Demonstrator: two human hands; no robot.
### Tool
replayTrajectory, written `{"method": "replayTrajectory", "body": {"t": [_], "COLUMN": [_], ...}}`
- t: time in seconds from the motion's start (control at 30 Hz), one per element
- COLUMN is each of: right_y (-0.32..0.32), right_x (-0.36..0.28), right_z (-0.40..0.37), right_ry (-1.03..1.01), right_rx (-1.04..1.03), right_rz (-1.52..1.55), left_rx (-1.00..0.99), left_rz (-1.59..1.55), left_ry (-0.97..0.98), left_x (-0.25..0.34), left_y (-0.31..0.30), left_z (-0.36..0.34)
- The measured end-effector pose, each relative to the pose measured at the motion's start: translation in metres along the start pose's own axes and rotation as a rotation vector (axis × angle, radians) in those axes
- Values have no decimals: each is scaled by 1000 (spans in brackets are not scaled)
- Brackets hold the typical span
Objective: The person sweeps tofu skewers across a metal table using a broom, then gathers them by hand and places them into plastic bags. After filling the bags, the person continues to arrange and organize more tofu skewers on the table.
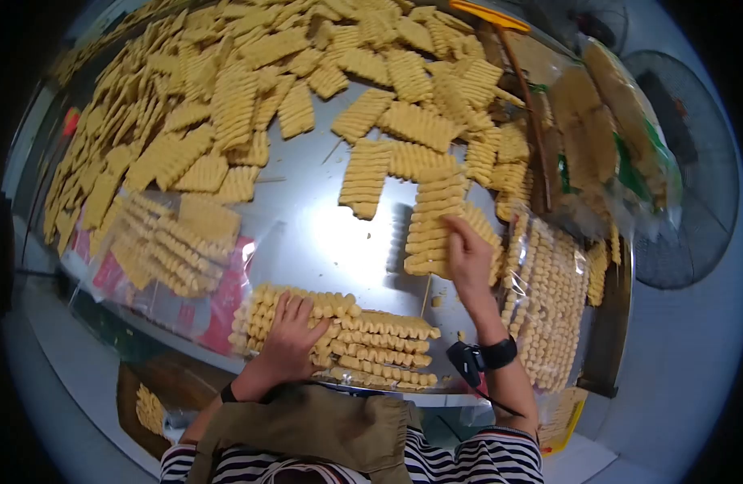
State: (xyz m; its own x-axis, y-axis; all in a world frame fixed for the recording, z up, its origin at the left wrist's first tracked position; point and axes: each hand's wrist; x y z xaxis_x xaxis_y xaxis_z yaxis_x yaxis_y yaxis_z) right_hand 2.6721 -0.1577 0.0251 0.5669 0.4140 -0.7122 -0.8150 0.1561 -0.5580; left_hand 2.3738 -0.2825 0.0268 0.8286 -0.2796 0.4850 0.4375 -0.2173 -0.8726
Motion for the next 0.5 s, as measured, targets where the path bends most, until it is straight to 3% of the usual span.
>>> {"method": "replayTrajectory", "body": {"t": [0.03,0.07,0.1,0.17,0.2,0.23,0.3,0.37,0.5], "right_y": [3,-3,-7,6,6,7,23,30,28], "right_x": [-9,-30,-39,-49,-60,-63,-56,-71,-83], "right_z": [6,10,9,1,-2,-1,-22,-29,-10], "right_ry": [116,294,327,176,197,336,-224,-150,-137], "right_rx": [61,-71,-160,-151,-200,-380,-742,-910,-954], "right_rz": [201,326,346,387,13,-16,-608,-556,-426], "left_rx": [-3,-3,4,-69,-85,-85,-14,-13,-29], "left_rz": [-9,-16,-13,42,10,8,20,21,34], "left_ry": [18,37,10,42,31,28,59,53,42], "left_x": [-1,-3,-4,-5,-4,-4,-5,-5,-5], "left_y": [1,0,0,-1,-3,-2,0,-1,-3], "left_z": [0,1,0,1,1,1,2,2,1]}}
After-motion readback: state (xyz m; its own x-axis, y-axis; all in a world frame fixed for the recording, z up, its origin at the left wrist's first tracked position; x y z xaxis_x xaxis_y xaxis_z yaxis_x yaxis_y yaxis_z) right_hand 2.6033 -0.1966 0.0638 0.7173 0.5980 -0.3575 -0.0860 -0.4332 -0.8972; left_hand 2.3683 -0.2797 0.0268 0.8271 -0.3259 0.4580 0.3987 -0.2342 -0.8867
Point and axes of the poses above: each hand's wrist, its own z-axis towards the middle knuckle, its own y-axis out of the palm, x = y × z, and after that the axes turned 11 degrees about -y, right-handed
